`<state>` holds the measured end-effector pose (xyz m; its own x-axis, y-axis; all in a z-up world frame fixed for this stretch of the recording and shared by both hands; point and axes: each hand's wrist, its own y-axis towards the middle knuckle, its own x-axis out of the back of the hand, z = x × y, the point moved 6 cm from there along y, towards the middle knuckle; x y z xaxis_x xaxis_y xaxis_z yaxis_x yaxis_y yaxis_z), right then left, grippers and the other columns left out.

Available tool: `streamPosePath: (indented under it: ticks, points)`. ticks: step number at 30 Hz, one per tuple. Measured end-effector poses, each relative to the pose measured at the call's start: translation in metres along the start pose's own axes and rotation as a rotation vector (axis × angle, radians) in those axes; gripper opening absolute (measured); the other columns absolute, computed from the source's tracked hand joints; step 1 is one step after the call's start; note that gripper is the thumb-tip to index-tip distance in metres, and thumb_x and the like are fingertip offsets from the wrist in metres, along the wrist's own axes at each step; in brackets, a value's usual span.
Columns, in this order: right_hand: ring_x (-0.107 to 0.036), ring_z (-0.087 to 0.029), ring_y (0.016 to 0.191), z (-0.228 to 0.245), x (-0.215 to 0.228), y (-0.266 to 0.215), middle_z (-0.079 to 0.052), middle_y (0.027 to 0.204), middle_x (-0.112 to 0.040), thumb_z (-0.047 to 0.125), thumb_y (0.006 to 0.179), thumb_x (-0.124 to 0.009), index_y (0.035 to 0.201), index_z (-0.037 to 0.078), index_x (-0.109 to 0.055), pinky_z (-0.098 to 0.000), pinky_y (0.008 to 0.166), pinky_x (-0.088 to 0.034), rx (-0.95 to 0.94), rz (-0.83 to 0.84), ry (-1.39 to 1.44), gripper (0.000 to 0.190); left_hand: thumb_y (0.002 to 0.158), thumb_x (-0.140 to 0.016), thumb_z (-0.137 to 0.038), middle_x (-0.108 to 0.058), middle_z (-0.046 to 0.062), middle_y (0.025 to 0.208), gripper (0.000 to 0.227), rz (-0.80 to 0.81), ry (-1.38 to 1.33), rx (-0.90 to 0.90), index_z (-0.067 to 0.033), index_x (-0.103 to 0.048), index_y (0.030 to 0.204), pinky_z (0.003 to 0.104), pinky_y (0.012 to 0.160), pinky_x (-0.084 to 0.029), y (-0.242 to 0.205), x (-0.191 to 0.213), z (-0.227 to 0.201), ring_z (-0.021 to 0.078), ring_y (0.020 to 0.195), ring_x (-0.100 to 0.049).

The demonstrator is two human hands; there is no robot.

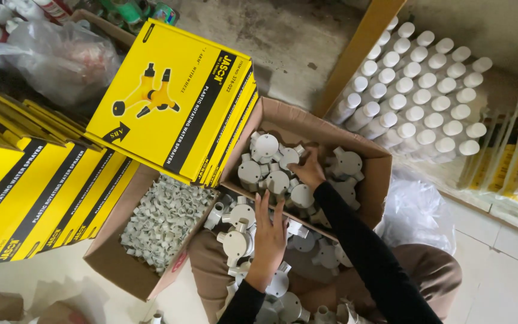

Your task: Sorting and inspecting small white plastic sprayer components from a cardboard box while sitting on the floor

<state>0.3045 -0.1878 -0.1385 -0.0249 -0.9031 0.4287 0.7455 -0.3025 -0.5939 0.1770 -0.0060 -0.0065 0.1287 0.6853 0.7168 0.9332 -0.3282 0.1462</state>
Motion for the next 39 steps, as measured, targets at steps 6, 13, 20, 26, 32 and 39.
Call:
streamPosePath:
  ticks: [6,13,20,26,32,39]
  points:
    - [-0.067,-0.038,0.112,-0.024,-0.007,0.035,-0.019,0.121,-0.071,0.049,0.093,-0.067,0.128,0.007,-0.05,-0.0475,0.086,-0.05,0.09,-0.017,-0.138,0.057,0.103,-0.051,-0.004,-0.017,0.024,0.162,0.045,0.042,-0.032,0.022,-0.0086,-0.04,0.146,0.051,0.088,-0.063,0.001,0.002,-0.001,0.0513,0.154,-0.009]
    - [-0.069,-0.028,0.102,-0.037,-0.006,0.05,-0.014,0.11,-0.073,0.048,0.08,-0.079,0.115,-0.002,-0.06,-0.0382,0.081,-0.051,0.164,0.026,-0.244,0.064,0.1,-0.055,-0.002,-0.018,0.026,0.162,0.053,0.018,0.005,0.007,-0.0073,-0.038,0.149,0.052,0.094,-0.061,0.001,0.001,0.0,0.0522,0.153,-0.011]
    - [-0.062,-0.038,0.127,-0.029,0.017,0.037,-0.026,0.127,-0.069,0.069,0.091,-0.061,0.129,-0.005,-0.064,-0.0507,0.1,-0.054,0.108,0.047,-0.404,0.083,0.103,-0.053,-0.016,-0.027,0.027,0.159,0.048,-0.121,0.21,-0.092,-0.0088,-0.042,0.149,0.047,0.099,-0.054,-0.008,0.002,-0.001,0.0507,0.151,-0.02]
    - [-0.069,-0.034,0.117,0.008,0.09,-0.141,-0.018,0.123,-0.072,0.054,0.101,-0.059,0.136,0.008,-0.067,-0.0477,0.095,-0.057,0.184,0.026,-0.28,0.058,0.096,-0.048,0.001,-0.025,0.026,0.161,0.054,-0.173,-0.034,-0.071,-0.0085,-0.047,0.149,0.057,0.115,-0.035,-0.038,0.014,-0.016,0.0502,0.151,-0.021]
    - [-0.074,-0.042,0.101,-0.075,0.148,-0.247,-0.027,0.101,-0.078,0.038,0.105,-0.052,0.114,-0.003,-0.073,-0.052,0.09,-0.057,0.152,0.158,-0.32,0.047,0.093,-0.054,0.0,-0.062,0.007,0.107,0.035,0.008,-0.469,0.224,-0.0153,-0.064,0.123,0.036,0.083,-0.053,-0.098,-0.066,-0.017,0.0251,0.102,-0.062]
    - [-0.062,-0.056,0.115,-0.241,0.132,-0.16,-0.041,0.116,-0.062,0.041,0.097,-0.065,0.126,-0.01,-0.047,-0.0585,0.103,-0.052,0.257,-0.063,-0.762,0.061,0.087,-0.084,-0.039,-0.067,0.024,0.122,0.071,0.431,-0.74,0.75,-0.0045,-0.054,0.141,0.05,0.074,-0.066,-0.135,-0.342,0.088,0.0397,0.107,-0.07]
